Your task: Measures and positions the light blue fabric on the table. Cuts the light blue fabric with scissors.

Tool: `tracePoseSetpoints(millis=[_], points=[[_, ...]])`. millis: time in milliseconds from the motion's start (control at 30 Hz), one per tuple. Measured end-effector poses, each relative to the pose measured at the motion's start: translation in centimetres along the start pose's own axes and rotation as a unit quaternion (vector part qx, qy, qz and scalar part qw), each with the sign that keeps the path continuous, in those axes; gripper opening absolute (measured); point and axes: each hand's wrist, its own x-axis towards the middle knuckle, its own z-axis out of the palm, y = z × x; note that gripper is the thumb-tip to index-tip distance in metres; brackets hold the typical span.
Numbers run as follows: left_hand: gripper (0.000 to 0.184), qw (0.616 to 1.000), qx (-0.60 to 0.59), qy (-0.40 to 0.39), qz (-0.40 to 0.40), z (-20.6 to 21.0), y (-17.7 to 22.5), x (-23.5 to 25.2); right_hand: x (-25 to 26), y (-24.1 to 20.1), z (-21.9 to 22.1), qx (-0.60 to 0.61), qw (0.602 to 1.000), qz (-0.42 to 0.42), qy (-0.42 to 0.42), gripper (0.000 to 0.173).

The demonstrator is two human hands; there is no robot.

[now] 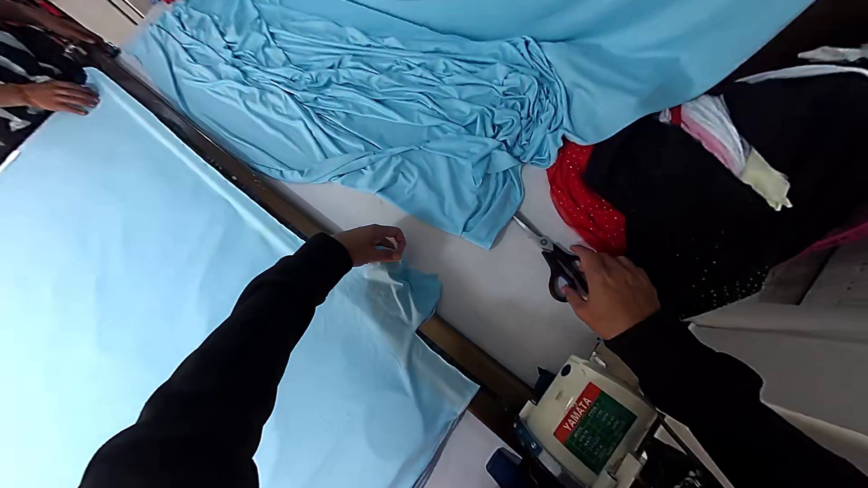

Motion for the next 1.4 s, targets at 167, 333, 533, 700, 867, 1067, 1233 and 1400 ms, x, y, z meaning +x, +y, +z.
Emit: tracePoseSetpoints(millis=[167,333,533,700,867,1067,1233,1400], points=[[0.056,0.992,0.112,-0.022,-0.061,1.6,2.8,1.3,0.4,-1.2,-0.8,0.004,0.995,0.054,-0.089,0.052],[0.039,0.964,0.241,-0.059,-0.092,2.0,4.5,1.3,-0.9,0.9,-2.6,0.193,0.97,0.061,-0.137,0.046],[0.02,0.989,0.131,-0.062,0.036,2.1,3.7,0.2,-3.4,-0.5,-5.2,0.436,0.818,-0.003,-0.375,0.072],[0.022,0.994,-0.003,-0.029,0.104,1.7,2.5,-0.3,-1.2,-2.8,-6.0,0.374,0.809,-0.017,-0.453,0.071],[0.026,0.988,-0.068,0.027,0.138,1.2,2.2,-1.9,-0.3,-5.8,-5.7,0.305,0.805,-0.06,-0.505,0.063],[0.016,0.976,-0.059,0.085,0.192,1.8,2.4,-3.1,-0.4,-8.2,-4.8,0.231,0.807,-0.061,-0.54,0.068],[0.054,0.989,0.113,0.094,0.025,1.6,3.8,-3.6,-1.7,-9.2,-7.3,0.213,0.814,-0.035,-0.54,0.063],[0.08,0.938,0.289,0.022,-0.191,3.1,6.4,-2.9,-3.1,-9.3,-8.1,0.244,0.798,0.0,-0.551,0.065]])
